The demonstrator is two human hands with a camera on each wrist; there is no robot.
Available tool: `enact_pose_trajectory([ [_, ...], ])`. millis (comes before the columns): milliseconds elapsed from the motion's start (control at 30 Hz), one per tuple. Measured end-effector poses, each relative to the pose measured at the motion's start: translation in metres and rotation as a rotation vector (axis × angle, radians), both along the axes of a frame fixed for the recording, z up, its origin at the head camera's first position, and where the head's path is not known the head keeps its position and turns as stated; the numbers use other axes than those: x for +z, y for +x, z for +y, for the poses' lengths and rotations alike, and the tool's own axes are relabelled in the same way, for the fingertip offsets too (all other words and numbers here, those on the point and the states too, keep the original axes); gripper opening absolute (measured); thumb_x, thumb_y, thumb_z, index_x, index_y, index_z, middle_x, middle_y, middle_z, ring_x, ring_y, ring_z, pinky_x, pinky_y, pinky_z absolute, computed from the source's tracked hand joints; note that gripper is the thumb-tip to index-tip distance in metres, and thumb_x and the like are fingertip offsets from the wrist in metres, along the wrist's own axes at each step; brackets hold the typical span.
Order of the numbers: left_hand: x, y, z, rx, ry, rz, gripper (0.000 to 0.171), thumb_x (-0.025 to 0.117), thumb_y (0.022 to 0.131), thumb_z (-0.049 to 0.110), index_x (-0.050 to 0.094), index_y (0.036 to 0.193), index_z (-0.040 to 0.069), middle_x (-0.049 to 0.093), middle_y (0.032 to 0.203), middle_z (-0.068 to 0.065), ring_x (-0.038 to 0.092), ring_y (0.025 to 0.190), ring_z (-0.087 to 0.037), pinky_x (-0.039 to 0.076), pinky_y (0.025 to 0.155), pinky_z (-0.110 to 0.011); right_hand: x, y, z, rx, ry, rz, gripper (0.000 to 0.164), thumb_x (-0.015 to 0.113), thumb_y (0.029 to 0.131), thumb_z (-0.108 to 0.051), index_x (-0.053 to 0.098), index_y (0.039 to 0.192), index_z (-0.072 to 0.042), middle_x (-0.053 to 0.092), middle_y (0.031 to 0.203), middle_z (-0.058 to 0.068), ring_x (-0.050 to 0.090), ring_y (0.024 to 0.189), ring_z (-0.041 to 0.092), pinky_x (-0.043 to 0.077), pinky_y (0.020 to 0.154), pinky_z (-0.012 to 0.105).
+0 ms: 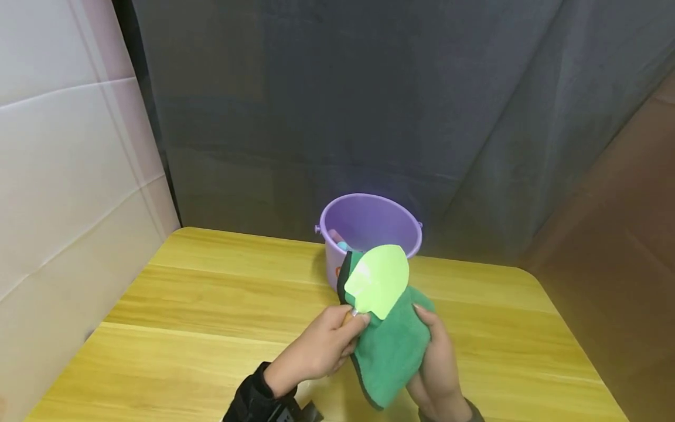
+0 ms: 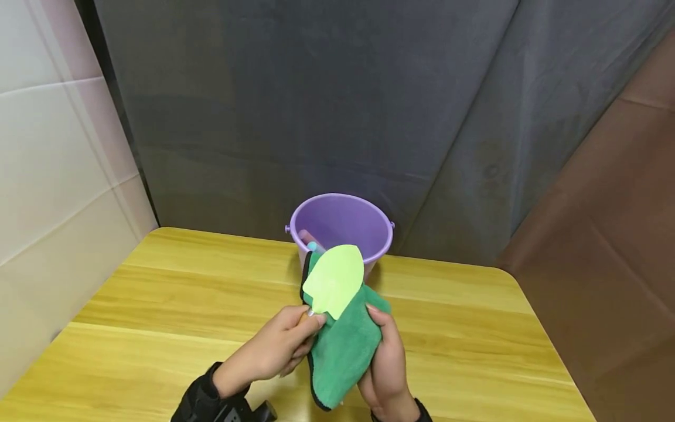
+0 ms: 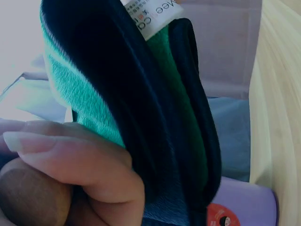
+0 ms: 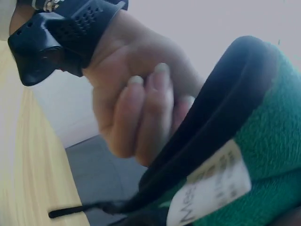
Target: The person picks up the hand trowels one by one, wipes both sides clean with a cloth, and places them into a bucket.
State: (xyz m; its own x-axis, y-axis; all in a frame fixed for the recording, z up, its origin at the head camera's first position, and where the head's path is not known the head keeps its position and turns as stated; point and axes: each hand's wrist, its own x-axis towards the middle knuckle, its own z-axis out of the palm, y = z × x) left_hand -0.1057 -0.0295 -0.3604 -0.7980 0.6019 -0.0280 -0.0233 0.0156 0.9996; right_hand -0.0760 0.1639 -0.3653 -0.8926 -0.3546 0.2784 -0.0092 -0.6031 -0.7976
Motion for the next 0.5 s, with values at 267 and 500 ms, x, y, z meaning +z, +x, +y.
enact_pose_trajectory([
  [267,-0.006,0.001,0.007,-0.044,-0.038,0.049,0.043,0.048,0.106,0.03,0.037,0.069,0.01,0.024,0.048,0.009,0.02,0.04,-0.005,0.02,0.04,-0.02,0.004,-0.002,0.012,0.012,-0.203,0.115,0.054,-0.001,0.11,-0.023,0.043,0.134,-0.002,0.057,0.127,0.007,0.062,0.116,0.017,0.056,0.097,0.031],
  [500,-0.016,0.007,0.02,-0.084,-0.118,0.13,0.046,0.048,0.106,0.031,0.034,0.066,0.013,0.026,0.05,0.01,0.023,0.043,-0.004,0.022,0.044,-0.019,0.01,-0.003,0.022,-0.214,-0.26,0.157,0.053,0.003,0.109,-0.021,0.046,0.131,0.0,0.058,0.124,0.012,0.063,0.109,0.023,0.057,0.092,0.035],
])
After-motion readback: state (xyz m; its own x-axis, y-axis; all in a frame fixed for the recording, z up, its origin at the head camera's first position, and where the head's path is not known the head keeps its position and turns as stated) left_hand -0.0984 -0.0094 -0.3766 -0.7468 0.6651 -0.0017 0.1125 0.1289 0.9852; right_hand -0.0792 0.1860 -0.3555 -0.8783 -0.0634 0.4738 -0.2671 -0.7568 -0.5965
